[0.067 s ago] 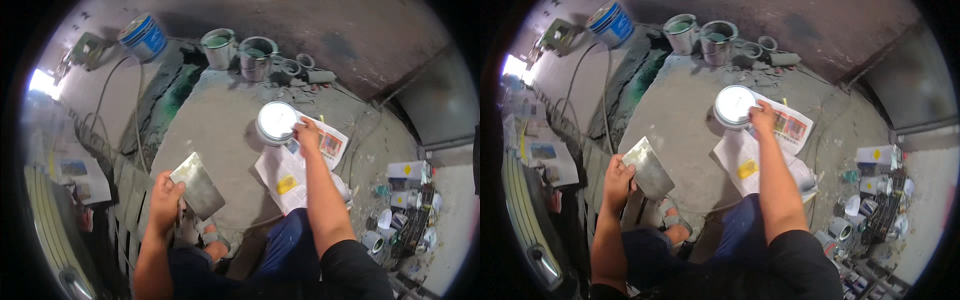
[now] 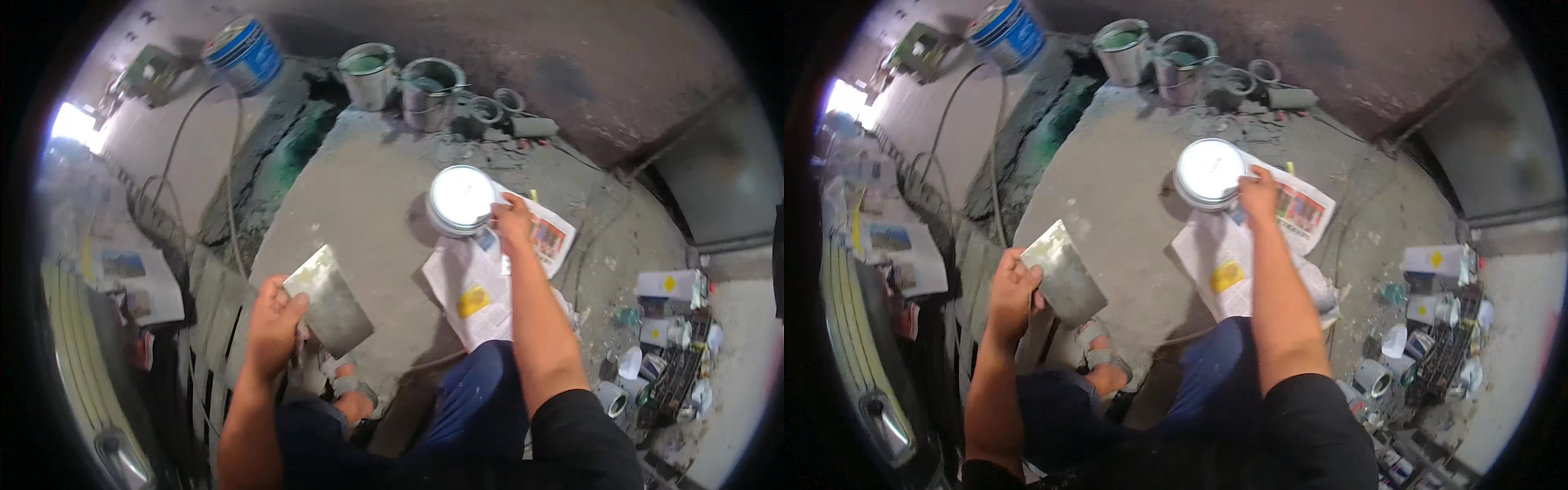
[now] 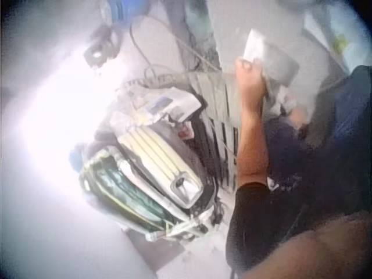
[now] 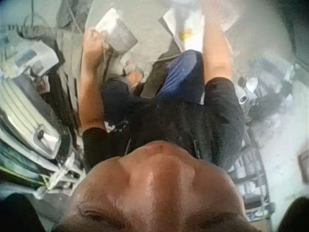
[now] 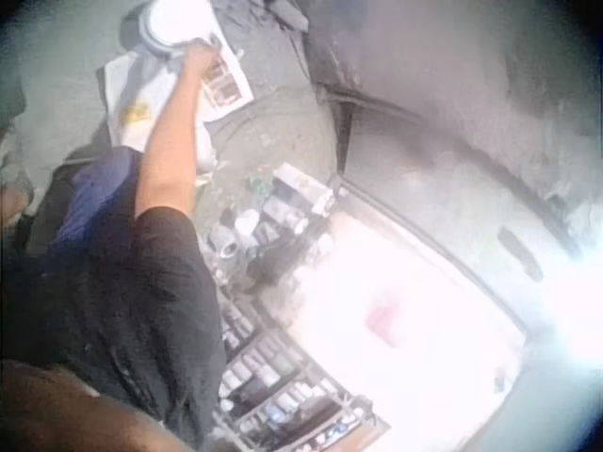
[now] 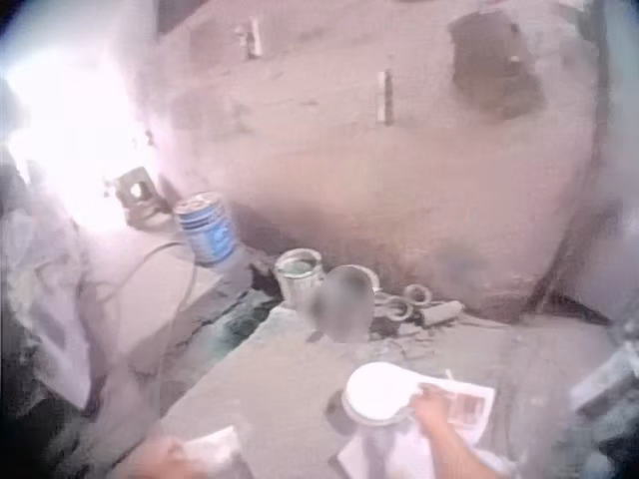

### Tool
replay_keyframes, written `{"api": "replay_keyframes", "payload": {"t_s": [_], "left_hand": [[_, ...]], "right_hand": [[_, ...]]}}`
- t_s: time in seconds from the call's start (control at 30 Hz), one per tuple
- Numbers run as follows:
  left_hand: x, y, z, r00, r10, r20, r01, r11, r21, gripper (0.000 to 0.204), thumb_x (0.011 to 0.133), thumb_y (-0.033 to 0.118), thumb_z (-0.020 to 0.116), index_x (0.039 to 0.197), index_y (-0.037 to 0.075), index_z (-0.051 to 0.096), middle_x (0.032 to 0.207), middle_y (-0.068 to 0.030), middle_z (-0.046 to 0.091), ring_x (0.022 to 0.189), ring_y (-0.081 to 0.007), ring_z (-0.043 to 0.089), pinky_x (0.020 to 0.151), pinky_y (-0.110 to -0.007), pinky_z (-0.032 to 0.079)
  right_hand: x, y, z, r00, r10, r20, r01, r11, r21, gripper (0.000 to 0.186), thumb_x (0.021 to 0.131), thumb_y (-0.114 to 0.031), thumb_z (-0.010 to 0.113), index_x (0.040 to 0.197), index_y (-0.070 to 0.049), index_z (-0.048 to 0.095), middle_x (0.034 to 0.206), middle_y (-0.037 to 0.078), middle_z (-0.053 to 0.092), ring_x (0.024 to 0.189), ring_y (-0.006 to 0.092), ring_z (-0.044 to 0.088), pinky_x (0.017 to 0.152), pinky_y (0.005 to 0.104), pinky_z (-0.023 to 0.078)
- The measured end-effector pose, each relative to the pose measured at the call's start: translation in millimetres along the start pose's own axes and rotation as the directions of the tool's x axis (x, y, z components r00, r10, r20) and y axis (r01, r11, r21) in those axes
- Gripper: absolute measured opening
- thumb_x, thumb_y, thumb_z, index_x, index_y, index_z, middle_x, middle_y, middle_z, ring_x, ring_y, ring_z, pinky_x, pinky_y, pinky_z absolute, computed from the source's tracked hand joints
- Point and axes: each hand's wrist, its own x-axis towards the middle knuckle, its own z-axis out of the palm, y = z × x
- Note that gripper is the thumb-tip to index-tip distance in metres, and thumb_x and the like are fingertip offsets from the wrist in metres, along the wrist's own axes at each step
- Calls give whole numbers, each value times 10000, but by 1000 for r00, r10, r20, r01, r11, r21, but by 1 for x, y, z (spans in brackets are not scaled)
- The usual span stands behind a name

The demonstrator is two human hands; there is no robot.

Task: The person scoops a beige paste from a can onto a metal putty knife, then uses a second knife to spread and smooth the paste across the first blade. The person repeatedly transfers and spreads the paste between the two knives while sitting on the floor.

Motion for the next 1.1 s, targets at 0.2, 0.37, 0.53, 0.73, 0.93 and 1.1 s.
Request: {"api": "replay_keyframes", "payload": {"t_s": [0.2, 0.37, 0.53, 0.73, 0.93, 1.1], "left_hand": [[-2, -3, -7, 1000, -8, -1, 8, 997, -74, 268, 903, 33, 511, 1151, -26, 425, 1052, -132, 605, 942, -151, 573, 832, -281, 457], [-8, -9, -15, 999, 22, -27, -23, 1000, -15, 200, 916, 130, 503, 1077, 19, 459, 827, -54, 563, 637, -96, 504, 574, -242, 412], [1, -25, -15, 993, 65, -94, -48, 985, 168, 154, 932, 212, 499, 986, 68, 503, 677, -2, 506, 483, -78, 450, 449, -231, 382], [6, -14, 1, 993, 72, -95, -61, 991, 122, 252, 957, 348, 496, 918, 102, 532, 607, 34, 472, 444, -43, 426, 400, -186, 340], [9, -1, 19, 991, -25, -130, 38, 995, 95, 272, 958, 349, 501, 912, 84, 543, 542, 30, 478, 395, -45, 447, 365, -185, 293], [22, -5, 27, 999, -9, -51, 15, 994, 112, 260, 944, 354, 528, 880, 103, 517, 575, 45, 455, 415, -55, 473, 364, -192, 327]], "right_hand": [[54, 51, -10, 990, -122, -74, 68, 859, -508, 480, 711, -146, 621, 1166, -3, 575, 1016, 200, 656, 898, 303, 651, 808, 367, 499], [35, 20, 7, 992, 108, -71, -128, 896, -426, 543, 716, -175, 608, 1227, -5, 533, 1137, 220, 619, 1021, 346, 612, 894, 378, 462], [37, -2, -8, 995, -81, -64, 39, 869, -493, 585, 711, -185, 610, 1263, -27, 502, 1128, 229, 616, 1064, 358, 589, 906, 393, 456], [-64, -110, -56, 904, -416, 96, 361, 626, -691, 587, 718, -103, 606, 1284, -46, 463, 1015, 203, 637, 837, 402, 629, 759, 451, 501], [-118, -16, -143, 774, -561, 295, 392, 58, -918, 565, 706, -77, 603, 1261, -68, 498, 804, 110, 566, 695, 287, 599, 600, 389, 504], [-177, 114, -174, 741, -333, 584, 597, -71, -799, 443, 795, -115, 506, 1237, -86, 528, 781, 72, 536, 729, 244, 591, 580, 389, 484]]}}
